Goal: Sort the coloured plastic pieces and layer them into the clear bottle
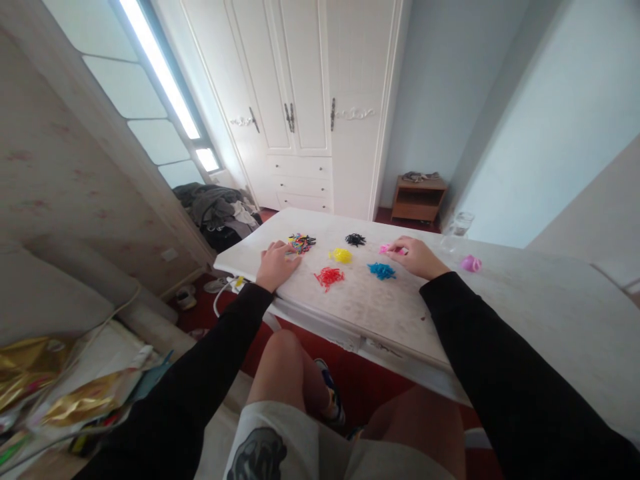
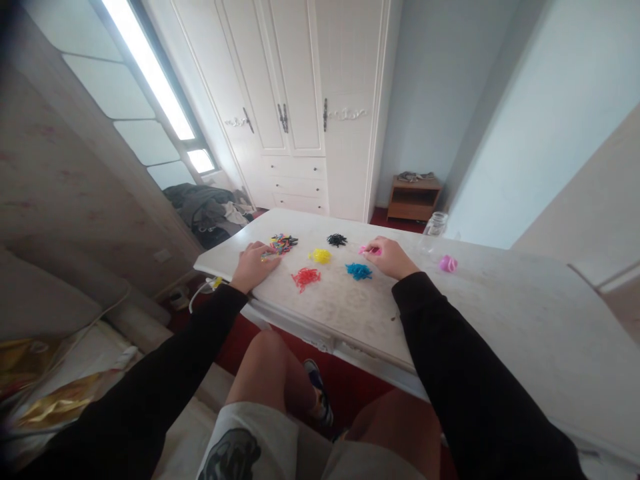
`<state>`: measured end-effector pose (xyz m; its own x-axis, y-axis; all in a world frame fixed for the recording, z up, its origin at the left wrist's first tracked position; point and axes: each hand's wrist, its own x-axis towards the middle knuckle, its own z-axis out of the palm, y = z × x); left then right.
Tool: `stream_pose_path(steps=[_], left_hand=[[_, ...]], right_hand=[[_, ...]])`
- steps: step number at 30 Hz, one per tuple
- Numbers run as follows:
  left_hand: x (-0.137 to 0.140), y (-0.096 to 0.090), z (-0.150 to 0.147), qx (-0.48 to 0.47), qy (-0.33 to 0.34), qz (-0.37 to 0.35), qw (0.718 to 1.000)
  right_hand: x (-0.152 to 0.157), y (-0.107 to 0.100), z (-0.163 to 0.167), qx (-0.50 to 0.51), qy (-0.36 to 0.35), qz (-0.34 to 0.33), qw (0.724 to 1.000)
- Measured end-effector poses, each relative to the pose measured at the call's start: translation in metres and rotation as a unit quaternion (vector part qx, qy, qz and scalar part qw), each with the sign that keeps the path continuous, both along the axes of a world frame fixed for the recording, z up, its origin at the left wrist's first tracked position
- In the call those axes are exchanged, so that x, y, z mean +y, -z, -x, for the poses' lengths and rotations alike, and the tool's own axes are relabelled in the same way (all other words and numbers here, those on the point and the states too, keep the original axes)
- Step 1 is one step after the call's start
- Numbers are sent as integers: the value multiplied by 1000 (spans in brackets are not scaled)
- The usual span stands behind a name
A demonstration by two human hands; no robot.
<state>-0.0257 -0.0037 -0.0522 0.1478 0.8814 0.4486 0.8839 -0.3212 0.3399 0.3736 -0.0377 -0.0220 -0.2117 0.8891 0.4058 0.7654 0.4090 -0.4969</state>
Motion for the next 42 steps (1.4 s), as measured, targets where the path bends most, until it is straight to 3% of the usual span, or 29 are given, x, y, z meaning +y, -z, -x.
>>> stream_pose_path(steps=[16, 42], left_hand=[[10, 1, -3, 18, 20, 4, 1000], [8, -3, -6, 34, 30, 27, 999]], right_hand=[[1, 6, -3, -51, 14, -8, 999], [-6, 6, 12, -21, -13, 13, 1000]])
